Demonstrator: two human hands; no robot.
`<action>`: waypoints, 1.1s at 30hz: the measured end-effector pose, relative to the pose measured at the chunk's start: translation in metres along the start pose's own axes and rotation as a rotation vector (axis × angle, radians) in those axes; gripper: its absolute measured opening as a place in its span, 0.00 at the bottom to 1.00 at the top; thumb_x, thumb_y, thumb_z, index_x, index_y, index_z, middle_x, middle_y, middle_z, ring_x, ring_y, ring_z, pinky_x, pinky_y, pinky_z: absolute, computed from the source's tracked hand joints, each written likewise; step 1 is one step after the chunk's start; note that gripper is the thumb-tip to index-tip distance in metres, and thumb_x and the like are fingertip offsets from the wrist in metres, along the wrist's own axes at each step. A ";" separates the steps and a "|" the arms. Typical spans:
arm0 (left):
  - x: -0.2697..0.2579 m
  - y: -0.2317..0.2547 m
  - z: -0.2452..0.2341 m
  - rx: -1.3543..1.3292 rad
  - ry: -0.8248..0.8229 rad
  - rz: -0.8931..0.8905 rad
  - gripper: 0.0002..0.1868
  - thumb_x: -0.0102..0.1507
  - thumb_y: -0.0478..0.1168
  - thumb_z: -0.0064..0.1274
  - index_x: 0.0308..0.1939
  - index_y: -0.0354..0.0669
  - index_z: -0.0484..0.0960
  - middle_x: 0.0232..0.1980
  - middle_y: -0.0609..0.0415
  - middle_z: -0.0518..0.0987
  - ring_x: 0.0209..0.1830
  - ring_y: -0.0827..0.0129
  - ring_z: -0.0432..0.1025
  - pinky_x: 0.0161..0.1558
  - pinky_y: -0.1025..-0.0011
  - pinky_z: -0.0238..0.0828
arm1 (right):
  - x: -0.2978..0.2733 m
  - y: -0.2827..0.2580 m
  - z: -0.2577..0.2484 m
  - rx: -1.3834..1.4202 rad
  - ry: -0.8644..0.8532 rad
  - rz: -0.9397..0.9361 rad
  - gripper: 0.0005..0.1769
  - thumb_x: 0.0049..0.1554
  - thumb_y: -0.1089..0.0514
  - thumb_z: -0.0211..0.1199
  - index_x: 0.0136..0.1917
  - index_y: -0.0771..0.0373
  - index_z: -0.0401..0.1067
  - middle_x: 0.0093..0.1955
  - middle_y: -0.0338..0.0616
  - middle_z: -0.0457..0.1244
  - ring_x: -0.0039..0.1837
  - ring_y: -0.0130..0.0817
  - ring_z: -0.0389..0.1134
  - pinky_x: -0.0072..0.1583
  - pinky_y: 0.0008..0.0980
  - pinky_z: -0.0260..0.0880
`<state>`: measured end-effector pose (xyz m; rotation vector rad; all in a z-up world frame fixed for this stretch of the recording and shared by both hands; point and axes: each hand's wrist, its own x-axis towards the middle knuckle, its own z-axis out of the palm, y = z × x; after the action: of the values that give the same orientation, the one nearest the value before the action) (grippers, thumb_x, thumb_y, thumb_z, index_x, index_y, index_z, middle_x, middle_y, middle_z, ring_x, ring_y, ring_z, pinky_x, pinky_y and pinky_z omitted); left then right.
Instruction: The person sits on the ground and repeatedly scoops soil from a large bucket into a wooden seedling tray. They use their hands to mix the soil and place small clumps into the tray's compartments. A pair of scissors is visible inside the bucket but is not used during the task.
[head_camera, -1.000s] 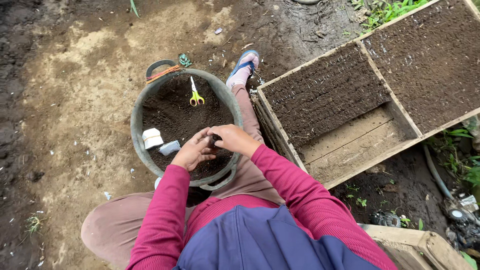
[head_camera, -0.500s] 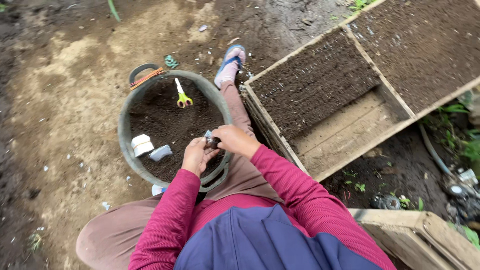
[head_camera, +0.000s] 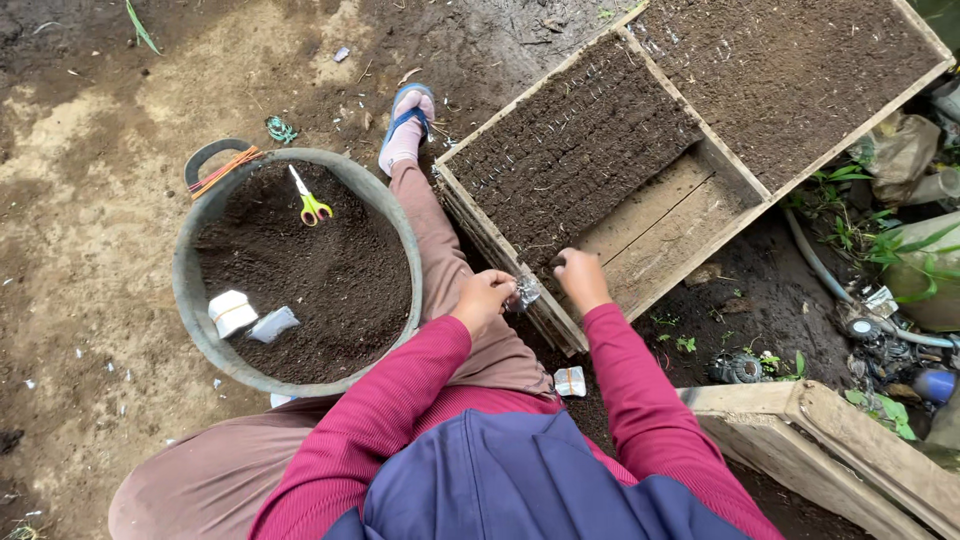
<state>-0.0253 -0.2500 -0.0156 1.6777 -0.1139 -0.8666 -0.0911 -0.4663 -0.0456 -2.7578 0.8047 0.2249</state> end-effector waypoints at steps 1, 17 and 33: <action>-0.009 0.009 -0.001 -0.050 -0.026 -0.030 0.11 0.55 0.39 0.53 0.40 0.42 0.80 0.30 0.52 0.80 0.25 0.74 0.74 0.23 0.83 0.73 | 0.003 0.005 0.017 0.048 -0.015 0.012 0.16 0.50 0.51 0.58 0.52 0.51 0.73 0.47 0.42 0.68 0.53 0.40 0.69 0.57 0.38 0.69; -0.066 0.043 -0.091 -0.442 0.174 -0.095 0.06 0.58 0.37 0.51 0.38 0.44 0.74 0.37 0.58 0.77 0.36 0.78 0.74 0.29 0.88 0.68 | -0.059 -0.197 -0.075 0.690 -0.176 -0.291 0.11 0.50 0.52 0.61 0.48 0.49 0.73 0.47 0.41 0.67 0.57 0.41 0.65 0.57 0.40 0.67; -0.133 0.008 -0.218 0.079 0.231 0.225 0.15 0.54 0.39 0.58 0.43 0.48 0.73 0.38 0.54 0.79 0.42 0.66 0.73 0.49 0.68 0.66 | -0.059 -0.301 -0.016 0.788 -0.380 -0.724 0.09 0.46 0.51 0.69 0.36 0.51 0.70 0.30 0.31 0.63 0.39 0.22 0.62 0.45 0.25 0.63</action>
<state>0.0108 -0.0096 0.0640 1.7867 -0.1767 -0.5024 0.0248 -0.1965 0.0432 -1.9800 -0.2057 0.2094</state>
